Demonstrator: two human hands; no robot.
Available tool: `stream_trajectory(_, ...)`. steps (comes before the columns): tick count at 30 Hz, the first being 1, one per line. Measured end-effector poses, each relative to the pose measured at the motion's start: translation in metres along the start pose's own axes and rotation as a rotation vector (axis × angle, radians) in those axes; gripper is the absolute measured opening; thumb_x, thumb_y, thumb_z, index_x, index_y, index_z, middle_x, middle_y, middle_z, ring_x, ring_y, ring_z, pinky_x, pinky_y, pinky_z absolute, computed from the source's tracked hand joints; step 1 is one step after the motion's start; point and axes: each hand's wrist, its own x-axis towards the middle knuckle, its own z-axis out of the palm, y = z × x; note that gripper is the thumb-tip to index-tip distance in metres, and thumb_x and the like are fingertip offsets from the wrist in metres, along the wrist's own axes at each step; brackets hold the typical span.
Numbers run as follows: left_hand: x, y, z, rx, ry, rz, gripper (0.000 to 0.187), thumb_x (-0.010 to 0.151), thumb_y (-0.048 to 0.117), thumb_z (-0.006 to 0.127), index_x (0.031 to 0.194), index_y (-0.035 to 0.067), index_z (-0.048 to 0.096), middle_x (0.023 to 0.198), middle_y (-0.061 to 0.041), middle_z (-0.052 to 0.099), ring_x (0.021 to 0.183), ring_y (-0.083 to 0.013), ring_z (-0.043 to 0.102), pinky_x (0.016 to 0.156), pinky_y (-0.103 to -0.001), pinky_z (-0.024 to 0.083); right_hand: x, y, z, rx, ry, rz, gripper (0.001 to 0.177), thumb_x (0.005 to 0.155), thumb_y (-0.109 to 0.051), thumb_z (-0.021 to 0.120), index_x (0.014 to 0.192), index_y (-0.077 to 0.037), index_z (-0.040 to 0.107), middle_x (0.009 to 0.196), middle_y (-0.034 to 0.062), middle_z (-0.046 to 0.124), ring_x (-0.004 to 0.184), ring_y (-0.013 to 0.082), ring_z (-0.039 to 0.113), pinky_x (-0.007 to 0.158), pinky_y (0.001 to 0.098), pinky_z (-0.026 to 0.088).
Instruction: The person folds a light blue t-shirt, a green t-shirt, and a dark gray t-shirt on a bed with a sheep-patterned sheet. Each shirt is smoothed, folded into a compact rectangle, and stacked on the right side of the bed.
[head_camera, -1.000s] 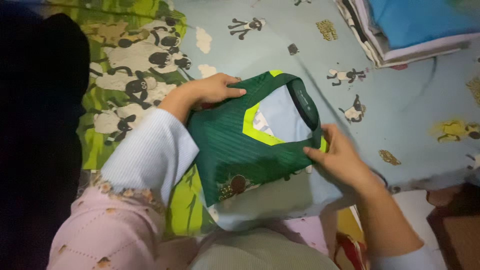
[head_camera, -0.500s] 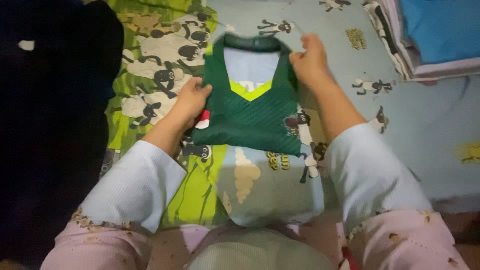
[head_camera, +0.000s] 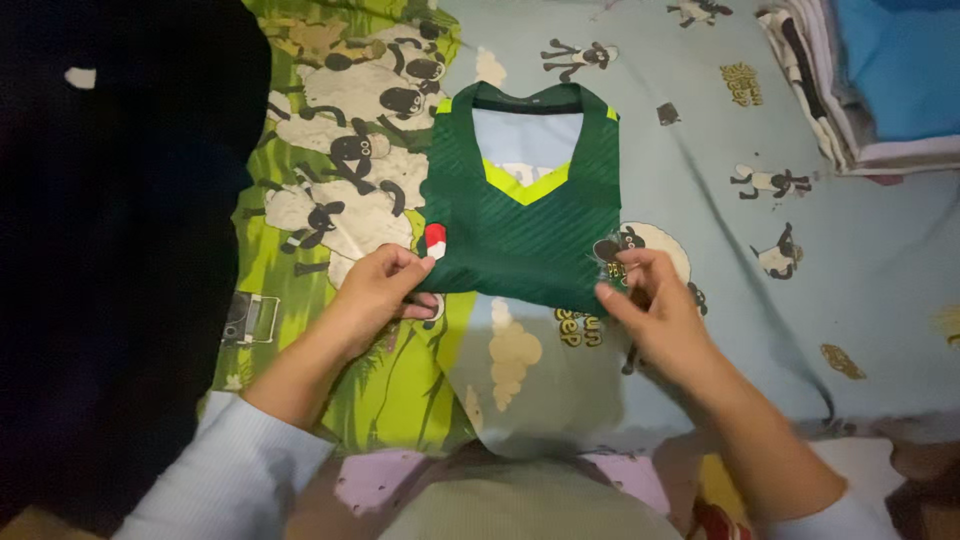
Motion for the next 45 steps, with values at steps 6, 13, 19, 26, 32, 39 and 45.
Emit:
stream_trajectory(6, -0.009, 0.005, 0.005, 0.048, 0.03, 0.03, 0.03, 0.092, 0.023, 0.072, 0.103, 0.003, 0.053, 0.079, -0.007, 0.064, 0.062, -0.0152, 0.067, 0.056, -0.031, 0.061, -0.014, -0.013, 0.003, 0.214, 0.009, -0.046, 0.037, 0.094, -0.012, 0.069, 0.128, -0.007, 0.056, 0.09, -0.0025, 0.052, 0.081, 0.0068, 0.05, 0.07, 0.0243, 0.045)
stream_trajectory(13, -0.009, 0.01, 0.003, 0.075, -0.053, -0.055, 0.027, 0.096, 0.026, 0.07, 0.094, 0.004, 0.054, 0.073, -0.007, 0.064, 0.058, -0.014, 0.065, 0.052, -0.029, 0.059, -0.017, -0.008, -0.001, 0.202, 0.004, -0.027, 0.02, 0.098, -0.01, 0.065, 0.118, -0.006, 0.063, 0.081, -0.0058, 0.052, 0.074, 0.0054, 0.048, 0.066, 0.0231, 0.041)
stream_trajectory(19, -0.044, 0.008, 0.011, -0.052, -0.133, -0.023, 0.022, 0.092, 0.017, 0.072, 0.085, 0.006, 0.054, 0.074, -0.009, 0.068, 0.06, -0.0149, 0.07, 0.054, -0.03, 0.061, -0.025, -0.006, -0.031, 0.307, 0.061, -0.161, 0.018, 0.098, -0.009, 0.069, 0.115, -0.006, 0.064, 0.088, -0.0081, 0.055, 0.083, 0.0025, 0.051, 0.076, 0.019, 0.044)
stream_trajectory(26, -0.105, -0.02, 0.03, 0.133, -0.129, -0.012, 0.029, 0.092, 0.022, 0.074, 0.081, 0.006, 0.053, 0.064, -0.01, 0.07, 0.052, -0.0178, 0.069, 0.044, -0.028, 0.05, -0.07, 0.028, -0.04, 0.136, -0.05, -0.156, 0.01, 0.095, -0.009, 0.068, 0.103, -0.004, 0.064, 0.09, -0.0069, 0.061, 0.082, 0.0044, 0.053, 0.074, 0.0216, 0.047)
stream_trajectory(32, -0.11, -0.016, 0.014, 0.454, -0.161, -0.054, 0.026, 0.091, 0.029, 0.073, 0.087, 0.006, 0.06, 0.068, -0.008, 0.068, 0.052, -0.0159, 0.069, 0.045, -0.03, 0.052, -0.087, 0.05, -0.046, 0.18, -0.185, 0.059, 0.018, 0.092, -0.014, 0.073, 0.108, -0.006, 0.069, 0.084, -0.0005, 0.056, 0.077, 0.01, 0.052, 0.069, 0.0263, 0.046)
stream_trajectory(39, 0.035, 0.036, -0.028, 0.513, 0.07, 0.228, 0.036, 0.094, 0.028, 0.065, 0.122, 0.006, 0.065, 0.085, -0.003, 0.074, 0.062, -0.0101, 0.069, 0.053, -0.028, 0.056, 0.053, 0.043, -0.05, -0.077, -0.069, -0.136, 0.032, 0.096, -0.025, 0.068, 0.118, -0.003, 0.068, 0.105, 0.0058, 0.072, 0.094, 0.0135, 0.065, 0.083, 0.03, 0.054)
stream_trajectory(45, 0.119, 0.031, -0.012, 0.673, 0.275, 0.475, 0.031, 0.081, 0.024, 0.086, 0.099, 0.001, 0.075, 0.084, -0.007, 0.076, 0.073, -0.0142, 0.071, 0.068, -0.03, 0.056, 0.165, 0.05, -0.015, -0.148, 0.036, -0.083, 0.028, 0.093, -0.026, 0.077, 0.103, -0.001, 0.069, 0.091, 0.0052, 0.07, 0.081, 0.0134, 0.063, 0.072, 0.0295, 0.051)
